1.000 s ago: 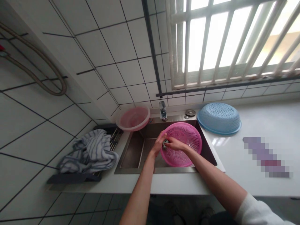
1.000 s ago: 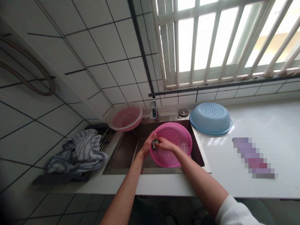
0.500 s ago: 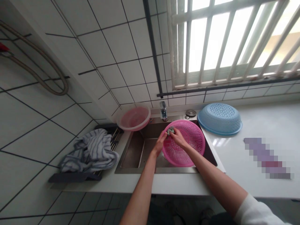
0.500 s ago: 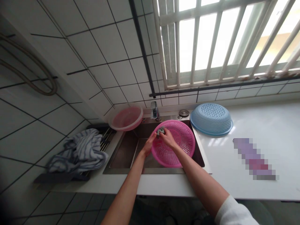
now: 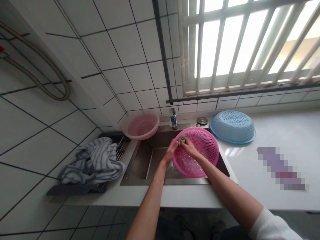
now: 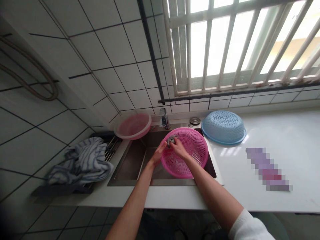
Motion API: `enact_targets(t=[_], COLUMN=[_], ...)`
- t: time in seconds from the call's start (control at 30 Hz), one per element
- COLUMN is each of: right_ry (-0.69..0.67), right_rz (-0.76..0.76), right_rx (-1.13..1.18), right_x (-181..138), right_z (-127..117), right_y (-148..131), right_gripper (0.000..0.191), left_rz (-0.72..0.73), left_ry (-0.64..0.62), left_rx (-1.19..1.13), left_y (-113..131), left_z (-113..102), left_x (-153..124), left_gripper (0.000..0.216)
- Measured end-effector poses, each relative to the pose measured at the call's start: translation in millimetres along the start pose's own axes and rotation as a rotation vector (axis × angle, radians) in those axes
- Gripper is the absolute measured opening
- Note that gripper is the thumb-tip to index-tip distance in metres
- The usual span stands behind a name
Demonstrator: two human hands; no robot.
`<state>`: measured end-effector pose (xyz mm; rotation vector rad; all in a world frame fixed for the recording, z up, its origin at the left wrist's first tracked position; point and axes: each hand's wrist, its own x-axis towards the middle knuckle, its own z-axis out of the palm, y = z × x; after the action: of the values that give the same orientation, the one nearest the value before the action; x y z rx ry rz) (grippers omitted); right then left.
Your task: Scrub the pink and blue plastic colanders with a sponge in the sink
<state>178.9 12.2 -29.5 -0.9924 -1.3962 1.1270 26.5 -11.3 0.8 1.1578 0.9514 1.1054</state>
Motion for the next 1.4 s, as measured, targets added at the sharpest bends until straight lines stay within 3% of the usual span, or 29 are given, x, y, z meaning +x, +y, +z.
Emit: enact_targets(t=[0.07, 0.13, 0.2, 0.3, 0.4, 0.6, 0.77, 0.83, 0.93, 0.97, 1.03, 1.13, 1.17, 1.2, 1.27, 1.3, 1.33, 1.4], right_ry=[-0.266, -0.401, -0.281, 0.058, 0.097, -0.135, -0.516, -0.440, -0.060, 0.005, -0.075, -0.401, -0.395, -0.305, -0.015, 0.066, 0.078, -0.147], right_rz=[0.014, 0.026, 0.019, 0.025, 0.020, -0.026, -0.038, -0.048, -0.043, -0.035, -0.022, -0.025, -0.037, -0.049, -0.069, -0.075, -0.081, -0.100], right_rx=[-0.006, -0.010, 0.004, 0.027, 0.015, -0.056, -0.144, -0.140, -0.081, -0.060, -0.031, -0.054, -0.065, -0.073, -0.083, -0.093, -0.110, -0.151], right_x=[-5, -8, -6, 1, 6, -2, -9, -6, 1, 2, 0, -5, -5, -4, -2, -1, -2, -5], right_z=[8, 14, 12, -1, -8, 6, 14, 12, 5, 4, 5, 11, 12, 12, 9, 7, 6, 7], right_y=[1, 1, 0, -3, -2, 3, 8, 10, 10, 10, 9, 7, 6, 5, 4, 4, 5, 9], right_gripper=[0.017, 0.015, 0.018, 0.024, 0.024, 0.016, 0.010, 0.011, 0.017, 0.019, 0.019, 0.013, 0.013, 0.014, 0.017, 0.018, 0.018, 0.016], left_rz=[-0.002, -0.001, 0.009, -0.011, -0.019, -0.136, -0.108, -0.051, -0.026, -0.038, -0.065, -0.053, -0.041, -0.034, -0.045, -0.061, -0.077, -0.084], left_ry=[0.067, 0.076, 0.050, 0.019, 0.007, -0.118, -0.015, -0.018, -0.053, -0.054, -0.017, 0.077, 0.089, 0.083, 0.031, 0.004, -0.013, 0.008], left_rx=[0.034, 0.063, 0.064, 0.035, 0.015, -0.178, -0.059, 0.010, 0.008, -0.011, -0.037, -0.010, 0.001, 0.000, -0.047, -0.081, -0.108, -0.097], left_y=[-1, -2, -4, -6, -5, 4, 1, -1, -4, -5, -6, -6, -6, -6, -6, -6, -6, -6], left_z=[-5, -10, -12, -6, -2, -13, -16, -15, -12, -11, -11, -11, -11, -10, -7, -6, -6, -7], left_x=[1, 2, 2, 3, 3, -4, -2, 1, 4, 5, 5, 5, 4, 4, 4, 4, 4, 5], left_gripper=[0.060, 0.058, 0.058, 0.059, 0.057, 0.057, 0.057, 0.057, 0.062, 0.063, 0.065, 0.064, 0.062, 0.062, 0.062, 0.064, 0.065, 0.066])
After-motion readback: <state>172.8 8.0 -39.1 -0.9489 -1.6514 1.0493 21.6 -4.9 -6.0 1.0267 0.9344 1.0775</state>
